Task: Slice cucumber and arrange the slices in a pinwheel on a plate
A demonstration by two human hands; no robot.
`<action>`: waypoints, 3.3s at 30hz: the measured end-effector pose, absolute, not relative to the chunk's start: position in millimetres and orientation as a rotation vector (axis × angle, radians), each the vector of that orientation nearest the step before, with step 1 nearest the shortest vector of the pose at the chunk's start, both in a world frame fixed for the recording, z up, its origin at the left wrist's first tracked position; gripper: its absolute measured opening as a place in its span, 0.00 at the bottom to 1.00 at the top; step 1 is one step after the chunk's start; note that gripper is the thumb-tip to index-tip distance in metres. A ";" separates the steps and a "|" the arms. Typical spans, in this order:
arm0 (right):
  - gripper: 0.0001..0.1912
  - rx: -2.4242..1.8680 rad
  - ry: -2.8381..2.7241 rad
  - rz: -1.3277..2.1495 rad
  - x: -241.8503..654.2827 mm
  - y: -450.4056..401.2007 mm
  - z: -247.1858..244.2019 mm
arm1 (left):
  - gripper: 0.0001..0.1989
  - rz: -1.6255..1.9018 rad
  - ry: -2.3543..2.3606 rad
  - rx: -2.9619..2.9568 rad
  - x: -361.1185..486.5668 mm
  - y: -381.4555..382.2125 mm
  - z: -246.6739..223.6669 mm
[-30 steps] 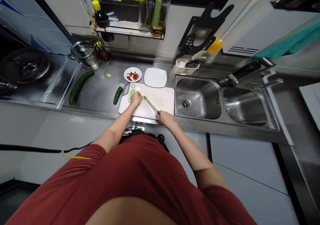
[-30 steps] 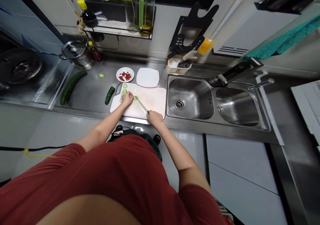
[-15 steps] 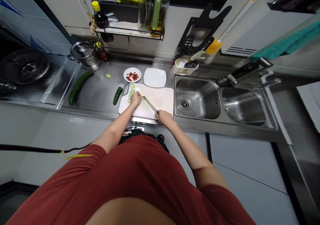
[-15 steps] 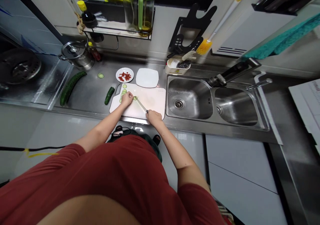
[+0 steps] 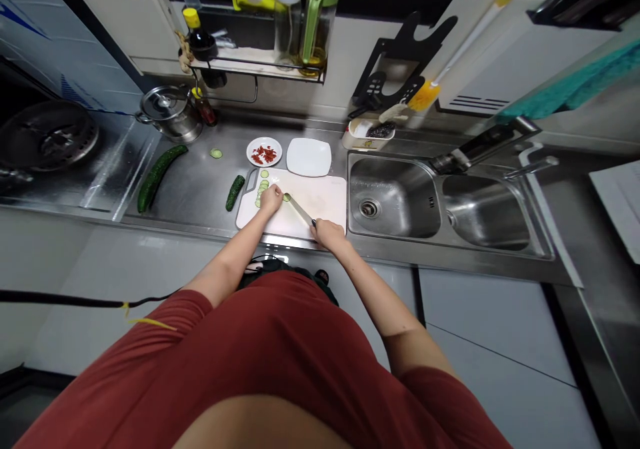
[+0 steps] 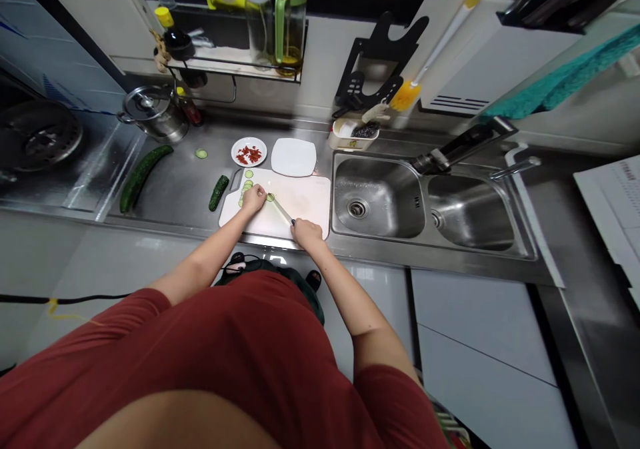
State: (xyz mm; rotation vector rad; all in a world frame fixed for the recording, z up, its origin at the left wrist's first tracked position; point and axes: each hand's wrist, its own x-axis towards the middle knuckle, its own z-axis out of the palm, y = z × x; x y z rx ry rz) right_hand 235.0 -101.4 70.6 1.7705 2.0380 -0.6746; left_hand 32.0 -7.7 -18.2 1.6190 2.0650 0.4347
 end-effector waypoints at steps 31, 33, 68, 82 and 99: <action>0.21 1.772 2.019 -0.691 232.4 -97.8 72.2 | 0.06 0.402 2.071 1.607 34.0 -9.5 -9.4; 0.21 1.772 2.015 -0.685 233.1 -99.1 73.0 | 0.06 0.415 2.067 1.613 33.6 -9.2 -10.5; 0.21 1.791 2.003 -0.691 236.9 -109.5 71.3 | 0.05 0.448 2.058 1.595 33.5 -9.5 -11.6; 0.21 1.822 1.984 -0.695 247.0 -126.8 66.6 | 0.13 0.497 1.955 1.755 35.5 -29.5 -15.3; 0.21 1.840 1.998 -0.725 247.3 -124.4 68.2 | 0.12 0.533 1.932 1.835 34.7 -28.1 -21.6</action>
